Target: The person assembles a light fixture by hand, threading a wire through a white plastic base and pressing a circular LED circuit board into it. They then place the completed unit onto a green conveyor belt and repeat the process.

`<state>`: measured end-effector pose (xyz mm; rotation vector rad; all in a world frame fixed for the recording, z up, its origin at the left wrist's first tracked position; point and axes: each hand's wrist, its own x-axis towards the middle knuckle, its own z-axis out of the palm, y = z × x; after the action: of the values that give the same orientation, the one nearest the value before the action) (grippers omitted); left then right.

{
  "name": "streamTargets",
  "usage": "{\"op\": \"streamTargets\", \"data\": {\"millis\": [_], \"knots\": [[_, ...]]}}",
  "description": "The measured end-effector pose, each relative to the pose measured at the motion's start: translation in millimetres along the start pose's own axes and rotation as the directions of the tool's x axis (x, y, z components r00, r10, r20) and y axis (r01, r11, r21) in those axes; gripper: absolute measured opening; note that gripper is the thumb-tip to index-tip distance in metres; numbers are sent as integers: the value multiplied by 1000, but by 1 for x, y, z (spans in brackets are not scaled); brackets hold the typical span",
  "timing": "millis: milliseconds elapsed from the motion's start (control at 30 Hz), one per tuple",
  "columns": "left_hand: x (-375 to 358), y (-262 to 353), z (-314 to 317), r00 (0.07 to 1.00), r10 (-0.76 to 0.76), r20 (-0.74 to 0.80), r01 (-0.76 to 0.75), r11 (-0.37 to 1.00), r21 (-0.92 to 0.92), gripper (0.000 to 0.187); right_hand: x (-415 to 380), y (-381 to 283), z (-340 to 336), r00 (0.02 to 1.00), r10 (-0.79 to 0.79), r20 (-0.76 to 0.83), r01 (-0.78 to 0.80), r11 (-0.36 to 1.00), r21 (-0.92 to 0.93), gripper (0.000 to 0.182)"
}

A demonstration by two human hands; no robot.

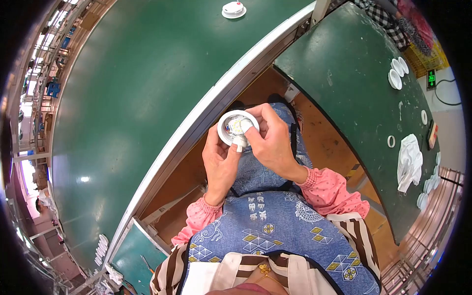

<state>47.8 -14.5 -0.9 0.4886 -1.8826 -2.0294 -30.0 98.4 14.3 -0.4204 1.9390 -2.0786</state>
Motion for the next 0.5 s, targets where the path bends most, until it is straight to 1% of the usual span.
{"op": "streamTargets", "data": {"millis": [33, 67, 167, 267, 367, 467, 500], "knots": [[0, 0, 1, 1000, 7, -21, -8, 999, -44, 48, -1, 1, 2, 1000, 3, 6, -3, 1000, 9, 17], [0, 3, 1, 999, -16, -33, 13, 997, -77, 42, -2, 2, 2, 1000, 5, 10, -6, 1000, 16, 17], [-2, 9, -3, 999, -45, -18, 44, 999, -15, 36, -1, -6, -5, 994, -57, 89, 73, 978, -198, 15], [-3, 4, -7, 1000, 4, 24, -5, 999, 49, 33, 3, -11, -10, 966, -195, 172, 246, 899, -362, 14], [-3, 5, -8, 997, -67, 45, 67, 998, 2, 32, 1, -6, -13, 981, -90, 174, 138, 949, -285, 14], [4, 4, -11, 987, -124, 103, 124, 992, 5, 31, -2, -3, -8, 992, -48, 117, 74, 969, -235, 13], [7, 5, -11, 985, -135, 111, 137, 990, -13, 31, -2, 0, -7, 995, -24, 93, 41, 982, -185, 12]]}}
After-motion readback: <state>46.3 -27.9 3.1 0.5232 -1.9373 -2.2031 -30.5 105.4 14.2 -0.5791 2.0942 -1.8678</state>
